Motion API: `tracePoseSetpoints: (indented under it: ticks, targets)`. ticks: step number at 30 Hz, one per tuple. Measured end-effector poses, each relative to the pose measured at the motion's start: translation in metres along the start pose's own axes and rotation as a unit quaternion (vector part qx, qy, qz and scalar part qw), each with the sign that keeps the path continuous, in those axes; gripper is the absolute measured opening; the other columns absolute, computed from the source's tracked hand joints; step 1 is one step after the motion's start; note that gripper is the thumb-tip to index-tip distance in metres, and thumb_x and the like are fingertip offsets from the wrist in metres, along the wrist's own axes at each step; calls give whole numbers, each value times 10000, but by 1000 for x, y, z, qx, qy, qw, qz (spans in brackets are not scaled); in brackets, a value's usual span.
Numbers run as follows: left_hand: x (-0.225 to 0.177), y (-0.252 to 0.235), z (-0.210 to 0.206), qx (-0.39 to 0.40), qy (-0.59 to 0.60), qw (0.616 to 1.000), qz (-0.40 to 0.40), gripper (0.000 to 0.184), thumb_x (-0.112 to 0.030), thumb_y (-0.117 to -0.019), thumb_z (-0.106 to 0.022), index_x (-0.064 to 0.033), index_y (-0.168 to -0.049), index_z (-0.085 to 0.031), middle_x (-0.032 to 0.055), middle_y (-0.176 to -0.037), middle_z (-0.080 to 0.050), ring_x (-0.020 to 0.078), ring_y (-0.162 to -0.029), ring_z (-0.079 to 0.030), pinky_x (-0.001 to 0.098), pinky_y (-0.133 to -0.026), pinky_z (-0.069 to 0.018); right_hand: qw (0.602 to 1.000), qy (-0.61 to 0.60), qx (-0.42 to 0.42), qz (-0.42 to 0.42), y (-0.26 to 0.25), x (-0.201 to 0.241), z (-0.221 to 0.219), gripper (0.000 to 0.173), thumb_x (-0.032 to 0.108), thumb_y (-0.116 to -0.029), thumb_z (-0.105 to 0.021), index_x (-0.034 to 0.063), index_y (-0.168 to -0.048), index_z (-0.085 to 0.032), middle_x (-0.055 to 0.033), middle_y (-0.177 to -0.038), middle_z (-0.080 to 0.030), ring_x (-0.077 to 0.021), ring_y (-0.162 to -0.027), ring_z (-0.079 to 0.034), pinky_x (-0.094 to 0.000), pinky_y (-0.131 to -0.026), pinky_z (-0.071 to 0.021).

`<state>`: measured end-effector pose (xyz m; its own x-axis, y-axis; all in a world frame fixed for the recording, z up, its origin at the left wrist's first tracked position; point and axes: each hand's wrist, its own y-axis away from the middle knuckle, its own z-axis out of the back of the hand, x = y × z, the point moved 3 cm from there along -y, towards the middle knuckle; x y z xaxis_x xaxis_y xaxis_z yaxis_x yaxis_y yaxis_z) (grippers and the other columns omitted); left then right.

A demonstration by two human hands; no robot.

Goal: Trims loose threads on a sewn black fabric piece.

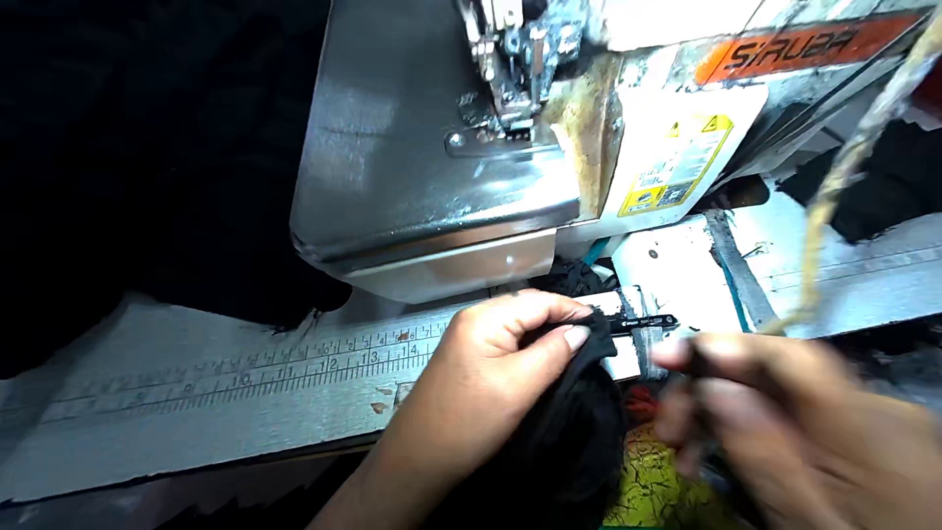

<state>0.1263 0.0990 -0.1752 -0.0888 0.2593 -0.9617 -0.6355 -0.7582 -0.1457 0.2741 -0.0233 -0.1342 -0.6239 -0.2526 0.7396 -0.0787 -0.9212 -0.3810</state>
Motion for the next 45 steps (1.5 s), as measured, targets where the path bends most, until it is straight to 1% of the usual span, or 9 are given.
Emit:
tracePoseSetpoints:
  ticks: [3, 6, 8, 12, 25, 34, 37, 42, 45]
  targets:
    - [6, 0, 5, 32, 63, 997, 5, 175, -150, -970, -611, -156, -990, -785, -62, -896, -724, 26, -813, -678, 175, -720, -567, 997, -60, 7, -53, 8, -25, -14, 319, 223, -1109, -426, -6, -1110, -647, -30, -728, -642, 5, -617, -608, -124, -569, -517]
    - [8, 0, 6, 48, 65, 997, -8, 172, -152, -985, -598, -142, -973, -770, -37, -969, -725, 49, -896, -681, 190, -784, -568, 988, -118, 4, -97, 11, -36, -18, 334, 297, -1113, -408, 52, -1113, -635, 51, -718, -609, 54, -584, -587, -105, -516, -519]
    - [8, -1, 5, 50, 69, 996, -8, 171, -156, -978, -604, -140, -957, -773, -31, -1005, -729, 61, -950, -683, 205, -829, -568, 986, -134, 9, -96, 9, -37, -19, 316, 287, -1109, -421, 57, -1102, -637, 51, -721, -612, 46, -575, -585, -114, -511, -521]
    - [10, -1, 5, 47, 75, 996, -5, 169, -173, -977, -607, -153, -957, -774, -41, -973, -720, 43, -917, -674, 189, -796, -558, 986, -125, 39, -105, 4, -27, -24, 292, 198, -1105, -426, -2, -1047, -630, 15, -715, -612, 35, -584, -582, -119, -540, -516]
    - [10, 0, 4, 33, 57, 998, -22, 188, -184, -996, -588, -142, -977, -770, -43, -956, -711, 46, -886, -666, 181, -768, -549, 984, -97, 71, -129, 3, -23, -21, 294, 182, -1101, -428, -17, -1050, -639, -8, -696, -610, 19, -574, -583, -128, -532, -509]
    - [7, 1, 3, 20, 22, 999, -30, 169, -168, -975, -599, -150, -936, -763, -71, -895, -690, 20, -843, -649, 152, -734, -533, 975, -141, 83, -153, 1, -26, -22, 282, 207, -1110, -406, 32, -1054, -621, 56, -702, -602, 57, -555, -573, -109, -513, -512]
    - [6, 0, 3, 26, 12, 999, -29, 161, -156, -966, -602, -154, -910, -753, -80, -859, -674, 5, -810, -639, 138, -707, -524, 976, -154, 70, -139, 2, -28, -24, 279, 213, -1109, -413, 32, -1054, -619, 60, -694, -595, 61, -558, -571, -103, -517, -512]
    - [3, -2, 1, 27, 20, 999, -31, 165, -137, -961, -601, -149, -887, -748, -67, -889, -674, 22, -855, -639, 154, -753, -527, 986, -145, 35, -74, 10, -26, -21, 313, 216, -1110, -424, -14, -1046, -626, -19, -721, -633, 37, -609, -592, -109, -556, -508]
    - [3, 0, 0, -8, -17, 999, -28, 155, -131, -957, -602, -160, -889, -738, -76, -892, -660, 20, -860, -634, 154, -751, -522, 989, -137, 41, -41, 7, -13, 3, 284, 219, -1100, -464, 7, -1101, -653, -40, -874, -713, 54, -742, -627, -108, -666, -519]
